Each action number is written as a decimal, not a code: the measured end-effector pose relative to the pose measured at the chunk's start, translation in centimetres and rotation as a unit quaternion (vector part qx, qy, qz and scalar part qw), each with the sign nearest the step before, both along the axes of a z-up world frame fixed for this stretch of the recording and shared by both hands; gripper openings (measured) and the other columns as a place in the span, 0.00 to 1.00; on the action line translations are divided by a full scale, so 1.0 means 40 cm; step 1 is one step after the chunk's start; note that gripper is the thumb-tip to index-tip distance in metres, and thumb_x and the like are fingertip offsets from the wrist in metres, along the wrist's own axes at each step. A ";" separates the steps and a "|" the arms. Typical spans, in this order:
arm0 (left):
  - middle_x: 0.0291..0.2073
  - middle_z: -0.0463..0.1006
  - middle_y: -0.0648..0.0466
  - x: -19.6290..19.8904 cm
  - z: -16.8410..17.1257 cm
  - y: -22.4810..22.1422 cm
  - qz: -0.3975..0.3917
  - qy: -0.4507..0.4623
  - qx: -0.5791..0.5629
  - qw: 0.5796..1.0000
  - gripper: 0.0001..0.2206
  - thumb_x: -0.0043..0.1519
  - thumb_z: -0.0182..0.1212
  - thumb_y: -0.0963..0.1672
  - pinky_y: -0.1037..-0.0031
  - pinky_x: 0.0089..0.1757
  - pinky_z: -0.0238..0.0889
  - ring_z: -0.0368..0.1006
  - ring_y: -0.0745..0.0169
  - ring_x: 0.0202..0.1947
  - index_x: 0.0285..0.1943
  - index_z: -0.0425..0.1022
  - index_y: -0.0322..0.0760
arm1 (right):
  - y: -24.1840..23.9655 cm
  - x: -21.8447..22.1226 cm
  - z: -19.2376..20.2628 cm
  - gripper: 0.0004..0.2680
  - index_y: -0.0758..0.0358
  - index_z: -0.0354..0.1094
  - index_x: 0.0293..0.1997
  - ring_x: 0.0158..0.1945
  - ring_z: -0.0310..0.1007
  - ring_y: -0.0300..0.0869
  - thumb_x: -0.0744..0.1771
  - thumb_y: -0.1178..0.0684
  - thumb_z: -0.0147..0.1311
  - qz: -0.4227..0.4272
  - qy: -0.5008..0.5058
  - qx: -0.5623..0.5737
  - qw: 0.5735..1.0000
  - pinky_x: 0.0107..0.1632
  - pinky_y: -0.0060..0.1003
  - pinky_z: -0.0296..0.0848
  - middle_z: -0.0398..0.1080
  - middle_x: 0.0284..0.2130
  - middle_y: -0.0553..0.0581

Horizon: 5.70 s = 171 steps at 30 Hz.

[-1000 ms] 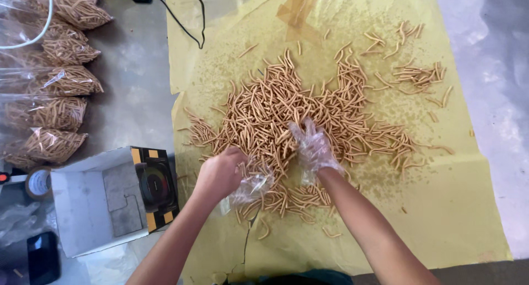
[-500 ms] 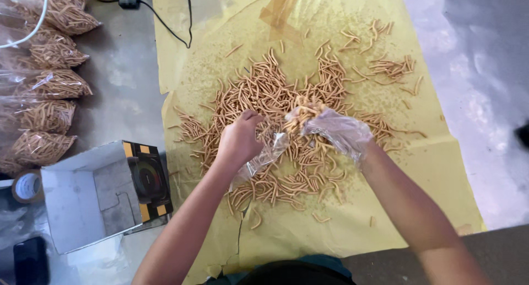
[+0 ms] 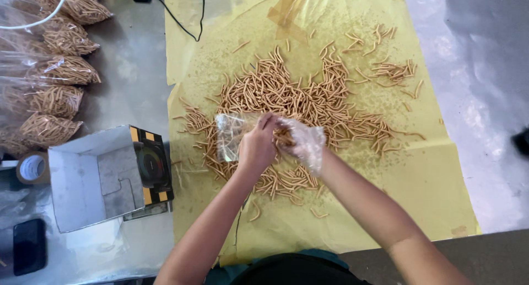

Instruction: The person scoops thin, stick-like snack items from a large pile on a yellow sheet into small clear plastic bags. They place each filled bag onto a digital scale inside a cardboard box to weigh it, then set the sealed bag aside. The process repeats continuously.

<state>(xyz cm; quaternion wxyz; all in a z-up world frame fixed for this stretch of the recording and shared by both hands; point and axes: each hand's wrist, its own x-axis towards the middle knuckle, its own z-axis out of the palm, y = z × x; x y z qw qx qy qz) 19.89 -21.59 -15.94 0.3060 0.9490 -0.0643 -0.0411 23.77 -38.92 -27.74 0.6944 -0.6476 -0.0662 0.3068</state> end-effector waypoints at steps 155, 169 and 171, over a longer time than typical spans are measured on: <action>0.55 0.72 0.45 0.021 0.072 0.221 0.085 -0.029 -0.159 0.983 0.27 0.46 0.73 0.36 0.68 0.47 0.73 0.76 0.50 0.47 0.58 0.76 0.33 | 0.165 0.101 0.606 0.13 0.52 0.68 0.53 0.33 0.73 0.42 0.65 0.50 0.61 0.103 0.040 -0.248 0.963 0.31 0.34 0.70 0.75 0.42 0.63; 0.55 0.71 0.43 0.029 0.041 0.217 0.107 -0.057 -0.164 0.979 0.33 0.41 0.75 0.35 0.69 0.43 0.74 0.75 0.50 0.45 0.60 0.73 0.30 | 0.140 0.218 0.331 0.09 0.68 0.70 0.53 0.38 0.76 0.37 0.69 0.56 0.54 0.142 0.093 0.035 0.985 0.39 0.32 0.77 0.74 0.39 0.54; 0.55 0.71 0.43 0.023 0.047 0.211 0.088 -0.094 -0.160 0.979 0.33 0.39 0.74 0.34 0.69 0.43 0.74 0.74 0.49 0.47 0.59 0.73 0.28 | 0.189 0.227 0.280 0.07 0.70 0.69 0.52 0.34 0.74 0.38 0.70 0.57 0.55 0.178 0.111 0.032 0.977 0.35 0.31 0.74 0.73 0.36 0.54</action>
